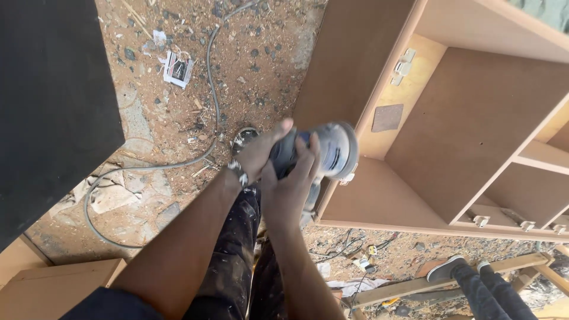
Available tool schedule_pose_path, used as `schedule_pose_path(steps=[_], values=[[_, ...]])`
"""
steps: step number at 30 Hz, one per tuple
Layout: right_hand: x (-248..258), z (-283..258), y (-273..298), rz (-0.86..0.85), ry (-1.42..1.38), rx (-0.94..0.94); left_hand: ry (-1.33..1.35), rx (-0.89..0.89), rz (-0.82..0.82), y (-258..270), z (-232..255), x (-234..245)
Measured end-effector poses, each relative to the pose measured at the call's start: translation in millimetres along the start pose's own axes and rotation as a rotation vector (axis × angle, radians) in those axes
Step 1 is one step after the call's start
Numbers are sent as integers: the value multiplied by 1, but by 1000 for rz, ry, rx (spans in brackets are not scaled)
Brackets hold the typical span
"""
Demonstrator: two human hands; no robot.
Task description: Sanding the interior and edges of a wooden cabinet using an orbital sander
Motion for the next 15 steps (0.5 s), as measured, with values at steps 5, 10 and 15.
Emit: schedule_pose_path(steps=[5,10,15], values=[[2,-55,-120,37,-41,115,-149,-77,112,-6,141,-40],[7,-86,-216,72,-29,285,-82,-387,1,-41,224,-60],[24,-124,-245,57,33,337,-128,-268,116,-41,247,-68]])
Point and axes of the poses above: each hand's wrist, its own y-axis away from the middle knuckle, its own x-axis out of the back of the hand, z = x × y, the point moved 5 cm from there along -y, towards the middle knuckle, and after that the axes turned 6 degrees about -y, right-handed, at the moved point
